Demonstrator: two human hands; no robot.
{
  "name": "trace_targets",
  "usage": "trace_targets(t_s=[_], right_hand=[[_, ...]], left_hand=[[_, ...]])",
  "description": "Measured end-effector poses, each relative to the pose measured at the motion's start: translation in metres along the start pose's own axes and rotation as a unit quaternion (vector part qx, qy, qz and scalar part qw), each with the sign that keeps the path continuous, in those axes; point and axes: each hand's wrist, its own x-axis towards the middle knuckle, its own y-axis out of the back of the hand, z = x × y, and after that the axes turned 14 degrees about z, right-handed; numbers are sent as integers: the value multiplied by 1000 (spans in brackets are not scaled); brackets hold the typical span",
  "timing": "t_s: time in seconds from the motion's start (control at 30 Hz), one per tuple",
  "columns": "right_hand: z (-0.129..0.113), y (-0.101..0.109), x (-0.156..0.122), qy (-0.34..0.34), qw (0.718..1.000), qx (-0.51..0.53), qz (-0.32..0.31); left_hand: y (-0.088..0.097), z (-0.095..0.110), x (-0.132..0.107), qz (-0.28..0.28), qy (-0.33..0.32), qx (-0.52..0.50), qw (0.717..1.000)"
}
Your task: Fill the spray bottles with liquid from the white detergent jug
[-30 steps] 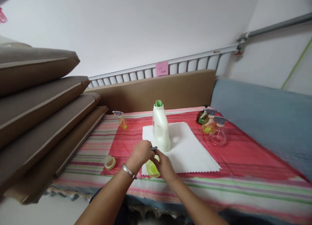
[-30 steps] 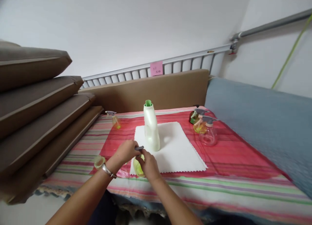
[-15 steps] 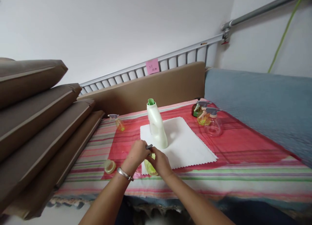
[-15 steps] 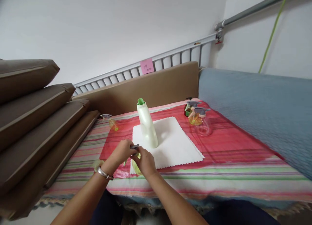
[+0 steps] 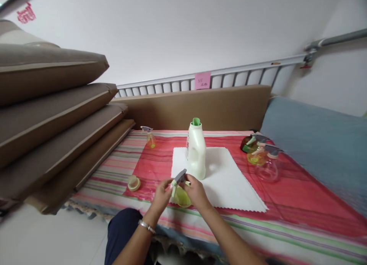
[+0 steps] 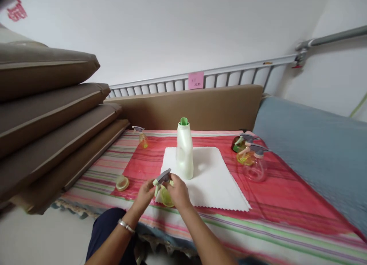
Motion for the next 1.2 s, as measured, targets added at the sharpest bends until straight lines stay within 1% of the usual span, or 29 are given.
trace_targets(t_s=[0.07, 0.17, 0.27, 0.37, 0.53, 0.63, 0.7, 0.77, 0.9, 1.0, 1.1, 1.2], right_hand=[[2, 0, 1, 4, 1000, 6, -7], [4, 2, 2, 11, 1000, 14, -23], [7, 4, 4, 17, 998, 25, -49], [8, 7, 5, 22, 997, 32, -73], [6, 11, 4, 32, 994, 19, -98], [3, 13, 2, 37, 994, -3, -107], [0, 15, 0, 41, 993, -24, -104], [-3, 18, -3, 44, 994, -52, -85], [-10, 22, -5, 53, 992, -106, -36], [-11, 23, -4, 72, 990, -122, -19], [-8, 23, -1, 84, 990, -115, -25], [-5, 25, 3, 83, 990, -103, -48]], left_hand=[[-12, -8, -8, -5, -9, -36, 999], [-26, -11, -9, -7, -22, -76, 997], [-36, -13, -7, -6, -32, -105, 994], [-43, -17, -9, 12, -42, -120, 992], [-49, -23, -19, 50, -60, -117, 990], [-52, -22, -24, 73, -75, -106, 989], [-54, -20, -27, 86, -84, -96, 988], [-56, -16, -28, 95, -94, -82, 988], [-59, -8, -29, 104, -106, -53, 988], [-61, -4, -29, 112, -105, -31, 988], [-61, -4, -29, 111, -107, -16, 988], [-60, -6, -30, 103, -113, -8, 988]])
